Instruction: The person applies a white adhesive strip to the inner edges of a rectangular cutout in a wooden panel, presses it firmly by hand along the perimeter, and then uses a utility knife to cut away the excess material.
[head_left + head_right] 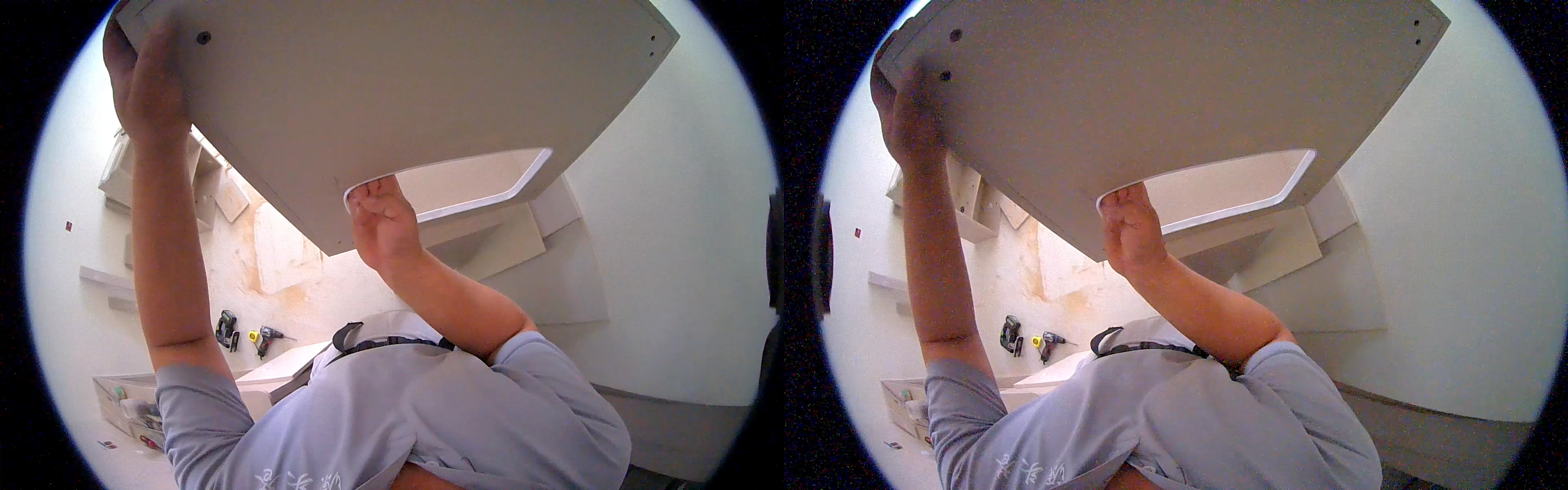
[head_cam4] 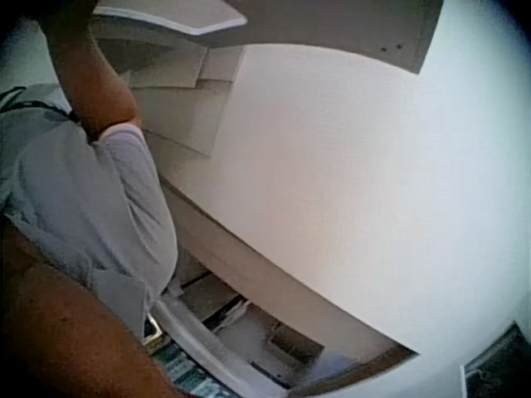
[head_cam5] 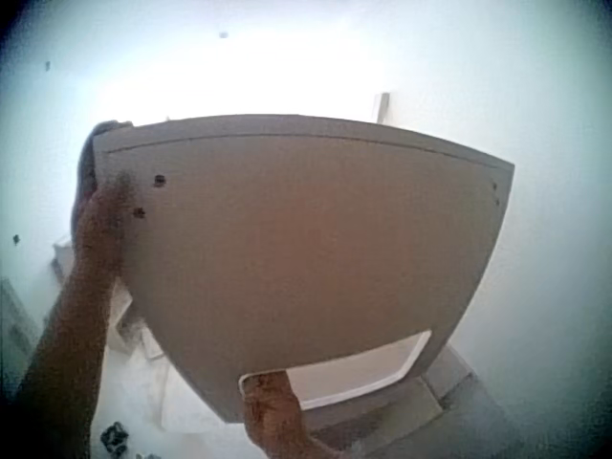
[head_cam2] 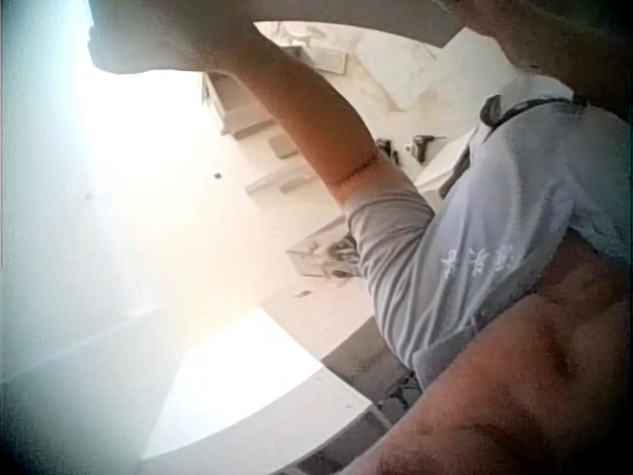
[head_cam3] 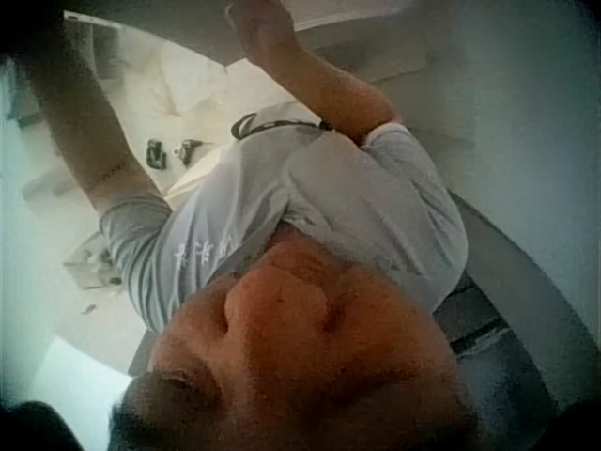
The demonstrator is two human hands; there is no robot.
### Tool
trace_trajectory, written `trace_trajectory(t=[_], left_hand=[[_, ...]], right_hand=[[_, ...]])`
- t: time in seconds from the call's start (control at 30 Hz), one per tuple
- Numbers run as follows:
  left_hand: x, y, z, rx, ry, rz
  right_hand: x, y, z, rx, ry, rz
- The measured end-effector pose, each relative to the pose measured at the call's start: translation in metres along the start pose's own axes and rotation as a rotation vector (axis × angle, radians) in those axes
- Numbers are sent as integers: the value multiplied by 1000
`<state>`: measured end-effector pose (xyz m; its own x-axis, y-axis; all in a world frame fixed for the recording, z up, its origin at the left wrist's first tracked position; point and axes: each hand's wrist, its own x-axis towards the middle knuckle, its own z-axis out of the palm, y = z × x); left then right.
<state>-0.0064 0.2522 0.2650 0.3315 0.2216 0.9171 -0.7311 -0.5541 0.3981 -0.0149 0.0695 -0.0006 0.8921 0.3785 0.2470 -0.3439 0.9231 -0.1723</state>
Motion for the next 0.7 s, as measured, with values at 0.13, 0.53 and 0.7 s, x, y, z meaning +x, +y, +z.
trace_trajectory(t=[0.13,0.53,0.7], left_hand=[[-6,2,13,-31,-6,5],[-37,25,69,-169,-51,-26],[-22,-5,57,-156,-32,121]], right_hand=[[4,-4,-15,-140,-53,-19],[13,-39,-85,-1547,-199,49],[20,-57,-77,-1613,-317,-52]])
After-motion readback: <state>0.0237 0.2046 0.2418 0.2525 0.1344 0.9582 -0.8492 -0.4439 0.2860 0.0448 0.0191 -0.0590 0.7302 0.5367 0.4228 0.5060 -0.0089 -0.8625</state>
